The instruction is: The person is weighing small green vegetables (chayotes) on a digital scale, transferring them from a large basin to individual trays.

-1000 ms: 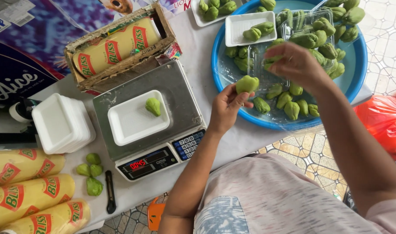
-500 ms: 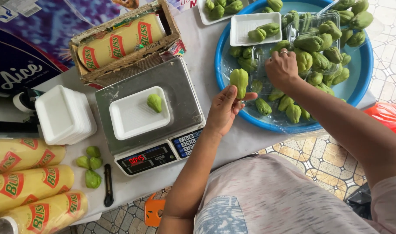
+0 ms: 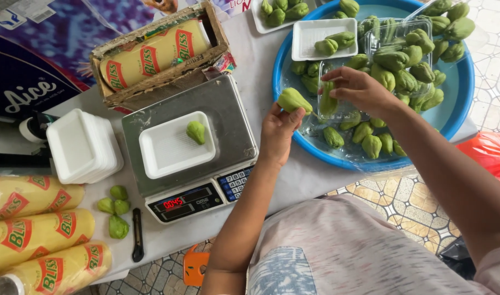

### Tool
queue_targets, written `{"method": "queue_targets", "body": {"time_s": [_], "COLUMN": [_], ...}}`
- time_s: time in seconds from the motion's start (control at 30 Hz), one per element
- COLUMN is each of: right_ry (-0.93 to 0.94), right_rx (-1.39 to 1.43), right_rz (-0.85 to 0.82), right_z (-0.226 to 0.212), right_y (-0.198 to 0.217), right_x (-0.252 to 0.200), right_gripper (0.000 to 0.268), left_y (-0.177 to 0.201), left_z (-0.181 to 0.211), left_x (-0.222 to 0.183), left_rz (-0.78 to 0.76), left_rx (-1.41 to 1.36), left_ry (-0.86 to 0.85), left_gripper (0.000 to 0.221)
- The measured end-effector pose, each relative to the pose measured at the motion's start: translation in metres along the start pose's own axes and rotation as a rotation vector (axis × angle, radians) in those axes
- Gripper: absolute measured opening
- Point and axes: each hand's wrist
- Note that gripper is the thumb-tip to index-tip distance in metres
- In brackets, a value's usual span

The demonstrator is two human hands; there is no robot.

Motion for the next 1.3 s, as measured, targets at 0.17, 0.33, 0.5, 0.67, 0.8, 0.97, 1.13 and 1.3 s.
{"method": "queue_targets", "body": {"time_s": [0.17, 0.33, 0.5, 0.67, 0.8, 0.97, 1.13, 1.3], "right_ry": [-0.119, -0.005, 0.108, 0.131, 0.079, 0.028, 0.068, 0.167], "right_rx": [0.369, 0.127, -0.405, -0.429, -0.338, -0.016, 0.140, 0.288], "right_rz": [0.013, -0.014, -0.034, -0.007, 0.008, 0.034, 0.188, 0.357], "right_z": [-0.002, -0.026, -0.039, -0.030, -0.019, -0.008, -0.011, 0.002], "right_y": [-0.011, -0.015, -0.020, -0.023, -0.025, -0.029, -0.033, -0.041], "right_x": [-0.017, -0.033, -0.036, -0.030, -0.028, -0.028, -0.030, -0.027], "right_gripper": [0.034, 0.022, 0.018, 0.015, 0.018, 0.018, 0.024, 0.025], "left_y": [-0.008, -0.016, -0.022, -0.019, -0.012, 0.004, 0.010, 0.021], "left_z": [-0.006, -0.008, -0.004, -0.006, -0.017, -0.029, -0.006, -0.026], "left_x": [0.006, 0.007, 0.006, 0.002, 0.006, 0.015, 0.006, 0.010], "left_rz": [0.086, 0.103, 0.109, 0.101, 0.069, -0.050, -0.211, -0.054], "left_rx": [0.112, 0.179, 0.285, 0.285, 0.144, -0.192, -0.271, -0.086], "left_ry": [-0.080, -0.143, -0.204, -0.199, -0.095, 0.191, 0.243, 0.319], "left_gripper": [0.039, 0.044, 0.045, 0.044, 0.040, 0.025, 0.033, 0.010]}}
Point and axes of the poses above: each hand's wrist, its own x-axis towards the middle knuckle, its own y-axis out of the back of the hand, z = x × y, and after that the axes turned 13 degrees about z, right-handed
